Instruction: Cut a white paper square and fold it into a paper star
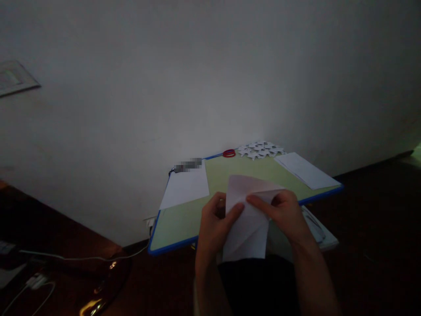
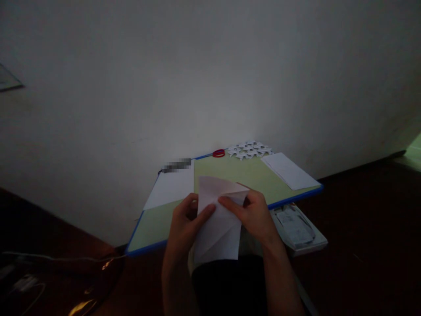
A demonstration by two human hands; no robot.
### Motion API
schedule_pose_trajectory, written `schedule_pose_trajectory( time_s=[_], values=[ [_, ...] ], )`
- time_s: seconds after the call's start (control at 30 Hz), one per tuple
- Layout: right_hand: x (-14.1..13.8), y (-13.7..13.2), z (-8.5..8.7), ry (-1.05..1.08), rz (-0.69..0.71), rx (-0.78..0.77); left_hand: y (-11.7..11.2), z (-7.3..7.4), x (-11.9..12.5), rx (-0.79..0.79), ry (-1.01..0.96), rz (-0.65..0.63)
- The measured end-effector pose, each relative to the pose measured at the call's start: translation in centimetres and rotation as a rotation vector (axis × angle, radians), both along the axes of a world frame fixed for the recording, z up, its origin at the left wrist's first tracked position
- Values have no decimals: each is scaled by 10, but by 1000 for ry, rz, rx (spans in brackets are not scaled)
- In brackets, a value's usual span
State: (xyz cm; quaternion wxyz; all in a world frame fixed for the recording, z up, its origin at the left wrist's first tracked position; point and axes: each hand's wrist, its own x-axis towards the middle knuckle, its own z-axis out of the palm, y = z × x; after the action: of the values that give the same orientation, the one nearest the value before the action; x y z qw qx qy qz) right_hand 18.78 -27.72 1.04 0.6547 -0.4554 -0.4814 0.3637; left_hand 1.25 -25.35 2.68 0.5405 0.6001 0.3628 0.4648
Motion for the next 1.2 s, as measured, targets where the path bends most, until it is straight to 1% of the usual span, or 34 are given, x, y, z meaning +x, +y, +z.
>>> schedule_pose_trajectory(
  time_s=[0.03, 0.1, 0.23, 0.3, 0.37, 0.47, 0.63, 0.8, 0.9, 1.0, 1.1, 1.2],
  values=[
    [0, 0, -2, 23, 9, -35, 0, 0, 0, 3, 13, -7],
    [1, 0, -5, 51, 60, -44, 0, 1, 0, 10, 33, -2],
    [5, 0, -9, 80, 258, 27, 3, 1, 0, 34, 3, 61],
    [6, 2, -10, 77, 302, 62, 3, 1, -1, 39, -12, 74],
    [6, 3, -10, 73, 273, 89, 3, 1, -2, 36, -11, 61],
    [7, 2, -8, 98, 194, 109, 3, -1, -4, 23, 8, 11],
    [4, 0, -3, 146, 135, 74, 2, -3, -7, 6, 8, 20],
    [-3, 0, 2, 160, -7, 25, 1, -3, -6, -22, 46, -22],
    [-5, -1, 4, 103, -8, 38, 2, -3, -4, -7, 54, -20],
    [-5, -1, 3, 116, -17, 20, 3, -2, -3, 4, 49, -18],
    [-4, -1, 1, 124, -50, -9, 3, -3, -4, -30, 40, -26],
    [-4, 1, -1, 128, -104, 11, 1, -2, -5, -79, 34, -30]
  ],
)
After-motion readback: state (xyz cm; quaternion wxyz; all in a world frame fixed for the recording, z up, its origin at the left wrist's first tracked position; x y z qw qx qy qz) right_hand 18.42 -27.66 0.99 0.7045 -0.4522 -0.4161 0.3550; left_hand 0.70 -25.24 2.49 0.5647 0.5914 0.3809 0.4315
